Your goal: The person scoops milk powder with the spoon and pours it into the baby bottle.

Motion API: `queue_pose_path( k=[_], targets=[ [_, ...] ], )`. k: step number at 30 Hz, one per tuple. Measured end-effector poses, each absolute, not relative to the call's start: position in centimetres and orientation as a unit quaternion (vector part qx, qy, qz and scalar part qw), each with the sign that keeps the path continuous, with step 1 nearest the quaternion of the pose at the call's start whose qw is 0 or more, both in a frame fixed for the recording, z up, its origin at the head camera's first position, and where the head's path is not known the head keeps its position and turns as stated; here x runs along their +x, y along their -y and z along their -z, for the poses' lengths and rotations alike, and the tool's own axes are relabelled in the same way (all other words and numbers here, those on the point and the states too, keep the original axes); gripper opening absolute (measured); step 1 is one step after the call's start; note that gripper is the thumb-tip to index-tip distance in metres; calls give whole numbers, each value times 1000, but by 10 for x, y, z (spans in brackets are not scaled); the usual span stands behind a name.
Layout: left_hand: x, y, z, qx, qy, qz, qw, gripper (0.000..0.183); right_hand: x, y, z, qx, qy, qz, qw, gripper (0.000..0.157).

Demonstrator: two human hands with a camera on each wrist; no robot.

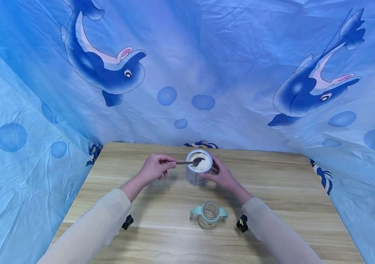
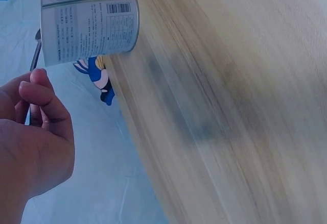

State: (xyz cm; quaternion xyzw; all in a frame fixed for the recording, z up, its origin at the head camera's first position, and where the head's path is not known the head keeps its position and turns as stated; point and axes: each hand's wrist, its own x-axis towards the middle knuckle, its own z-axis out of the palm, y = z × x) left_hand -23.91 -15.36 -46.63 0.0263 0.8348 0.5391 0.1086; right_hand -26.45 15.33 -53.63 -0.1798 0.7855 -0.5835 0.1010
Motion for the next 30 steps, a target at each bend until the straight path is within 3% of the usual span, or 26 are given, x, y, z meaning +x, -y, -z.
queue_pose_path(
  k=[9,30],
  targets=[
    [-237,150,461,55,-858,-502,93,18,-264,-153,537,-173,-787,583,103,95],
    [-234,148,464,1,-784,-594,180,24,-264,-152,539,-178,-784,586,100,93]
  ],
)
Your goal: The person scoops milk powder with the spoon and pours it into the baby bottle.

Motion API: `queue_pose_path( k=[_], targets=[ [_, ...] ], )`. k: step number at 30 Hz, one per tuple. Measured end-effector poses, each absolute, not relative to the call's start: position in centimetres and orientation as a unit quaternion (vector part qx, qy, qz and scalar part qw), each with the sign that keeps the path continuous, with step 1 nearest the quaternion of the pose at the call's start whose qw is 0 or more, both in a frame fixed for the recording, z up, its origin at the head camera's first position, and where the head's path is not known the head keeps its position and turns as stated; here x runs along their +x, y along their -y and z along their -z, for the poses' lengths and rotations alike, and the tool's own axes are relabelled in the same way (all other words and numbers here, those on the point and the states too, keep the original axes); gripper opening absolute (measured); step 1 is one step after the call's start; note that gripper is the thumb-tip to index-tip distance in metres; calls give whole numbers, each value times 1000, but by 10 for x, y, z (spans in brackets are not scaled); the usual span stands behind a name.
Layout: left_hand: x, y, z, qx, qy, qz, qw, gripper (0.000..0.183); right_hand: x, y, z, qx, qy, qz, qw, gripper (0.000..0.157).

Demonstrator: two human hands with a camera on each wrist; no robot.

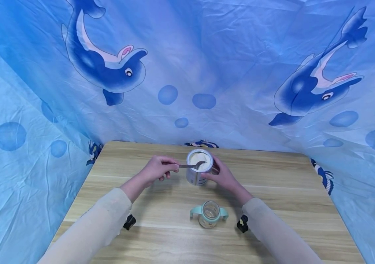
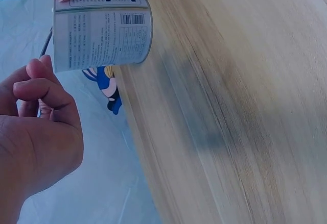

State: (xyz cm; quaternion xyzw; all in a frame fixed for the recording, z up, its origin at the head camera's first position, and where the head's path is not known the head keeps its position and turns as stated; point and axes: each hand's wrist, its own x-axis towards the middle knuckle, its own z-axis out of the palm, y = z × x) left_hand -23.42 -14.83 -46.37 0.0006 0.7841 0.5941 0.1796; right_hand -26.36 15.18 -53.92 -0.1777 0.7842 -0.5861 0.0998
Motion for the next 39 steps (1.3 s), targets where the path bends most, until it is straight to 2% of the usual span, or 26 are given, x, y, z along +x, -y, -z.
queue_pose_path(
  k=[9,27,39],
  targets=[
    [-234,145,466,-22,-765,-614,195,22,-264,-152,540,-172,-784,587,104,94],
    [-234,143,472,-90,-690,-677,240,30,-265,-152,541,-163,-788,583,110,93],
    [-234,140,474,-133,-639,-719,238,30,-265,-152,542,-169,-778,595,105,92]
  ],
)
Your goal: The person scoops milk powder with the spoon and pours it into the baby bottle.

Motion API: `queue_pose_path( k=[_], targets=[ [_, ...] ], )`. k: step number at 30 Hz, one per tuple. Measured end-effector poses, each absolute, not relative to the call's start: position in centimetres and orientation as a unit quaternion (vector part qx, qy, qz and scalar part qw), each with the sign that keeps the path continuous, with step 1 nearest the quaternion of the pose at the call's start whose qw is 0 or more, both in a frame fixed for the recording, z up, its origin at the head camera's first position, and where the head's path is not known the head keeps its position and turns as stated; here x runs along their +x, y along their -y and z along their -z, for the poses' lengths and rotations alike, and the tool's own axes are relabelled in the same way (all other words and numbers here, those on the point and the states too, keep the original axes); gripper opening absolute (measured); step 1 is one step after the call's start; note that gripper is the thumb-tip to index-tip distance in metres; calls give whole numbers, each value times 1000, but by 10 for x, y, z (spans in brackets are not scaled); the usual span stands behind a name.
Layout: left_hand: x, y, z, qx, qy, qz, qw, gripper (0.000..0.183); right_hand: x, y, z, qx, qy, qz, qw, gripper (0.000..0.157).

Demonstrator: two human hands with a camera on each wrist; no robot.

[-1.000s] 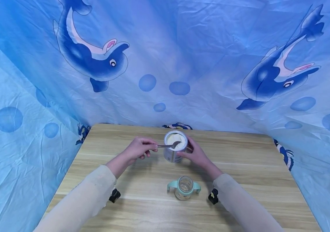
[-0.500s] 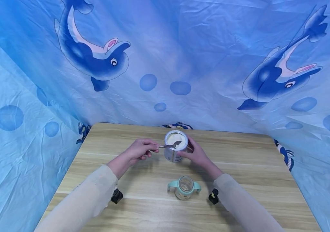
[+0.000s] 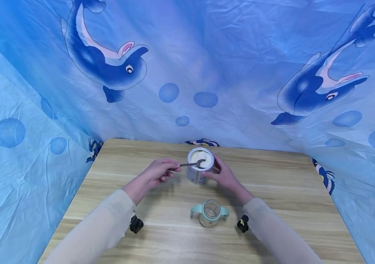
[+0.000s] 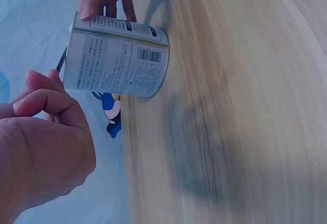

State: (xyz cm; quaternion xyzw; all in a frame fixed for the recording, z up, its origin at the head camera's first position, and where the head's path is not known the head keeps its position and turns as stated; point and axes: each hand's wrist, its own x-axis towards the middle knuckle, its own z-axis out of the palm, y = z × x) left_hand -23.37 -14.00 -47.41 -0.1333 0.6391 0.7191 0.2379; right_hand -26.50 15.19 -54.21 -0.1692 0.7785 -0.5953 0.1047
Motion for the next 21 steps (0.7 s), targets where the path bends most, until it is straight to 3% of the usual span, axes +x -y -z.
queue_pose_path(
  k=[11,21],
  targets=[
    [-235,146,485,-149,-606,-740,250,42,-265,-153,542,-173,-779,594,102,91],
    [-235,143,487,-165,-578,-761,243,37,-265,-153,543,-172,-777,597,108,90]
  ],
)
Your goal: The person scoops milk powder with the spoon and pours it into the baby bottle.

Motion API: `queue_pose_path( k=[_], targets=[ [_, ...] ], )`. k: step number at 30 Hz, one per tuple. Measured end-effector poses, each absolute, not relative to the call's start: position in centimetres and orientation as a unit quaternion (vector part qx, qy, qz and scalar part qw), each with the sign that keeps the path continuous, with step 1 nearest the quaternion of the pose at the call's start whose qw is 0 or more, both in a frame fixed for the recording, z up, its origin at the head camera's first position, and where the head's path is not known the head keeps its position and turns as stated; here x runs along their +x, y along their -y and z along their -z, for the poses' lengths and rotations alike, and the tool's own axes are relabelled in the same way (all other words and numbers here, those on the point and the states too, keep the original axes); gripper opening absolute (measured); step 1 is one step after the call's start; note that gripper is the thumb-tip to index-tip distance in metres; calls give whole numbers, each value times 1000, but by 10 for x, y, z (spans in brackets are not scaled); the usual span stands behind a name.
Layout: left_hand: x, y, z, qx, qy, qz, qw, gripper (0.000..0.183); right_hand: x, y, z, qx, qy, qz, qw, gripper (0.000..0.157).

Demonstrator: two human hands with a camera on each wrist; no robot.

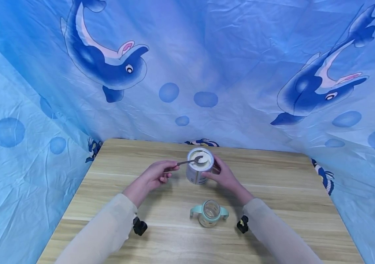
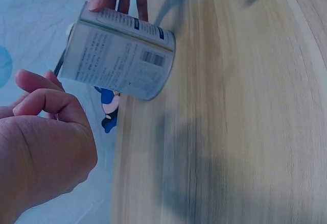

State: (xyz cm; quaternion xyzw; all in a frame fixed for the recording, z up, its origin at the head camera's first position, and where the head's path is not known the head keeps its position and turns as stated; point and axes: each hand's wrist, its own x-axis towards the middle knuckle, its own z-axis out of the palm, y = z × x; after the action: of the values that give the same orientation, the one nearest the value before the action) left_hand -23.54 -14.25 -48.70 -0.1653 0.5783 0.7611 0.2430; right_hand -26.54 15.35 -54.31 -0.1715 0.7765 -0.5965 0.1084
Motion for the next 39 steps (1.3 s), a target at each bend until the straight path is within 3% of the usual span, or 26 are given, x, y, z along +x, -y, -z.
queue_pose_path(
  k=[12,20,39],
  targets=[
    [-235,140,485,-184,-561,-775,228,25,-266,-154,545,-173,-777,596,101,89],
    [-235,140,484,-181,-582,-762,217,31,-266,-153,544,-171,-776,598,105,88],
    [-231,123,466,-85,-774,-625,63,25,-265,-153,543,-168,-779,595,104,88]
  ],
)
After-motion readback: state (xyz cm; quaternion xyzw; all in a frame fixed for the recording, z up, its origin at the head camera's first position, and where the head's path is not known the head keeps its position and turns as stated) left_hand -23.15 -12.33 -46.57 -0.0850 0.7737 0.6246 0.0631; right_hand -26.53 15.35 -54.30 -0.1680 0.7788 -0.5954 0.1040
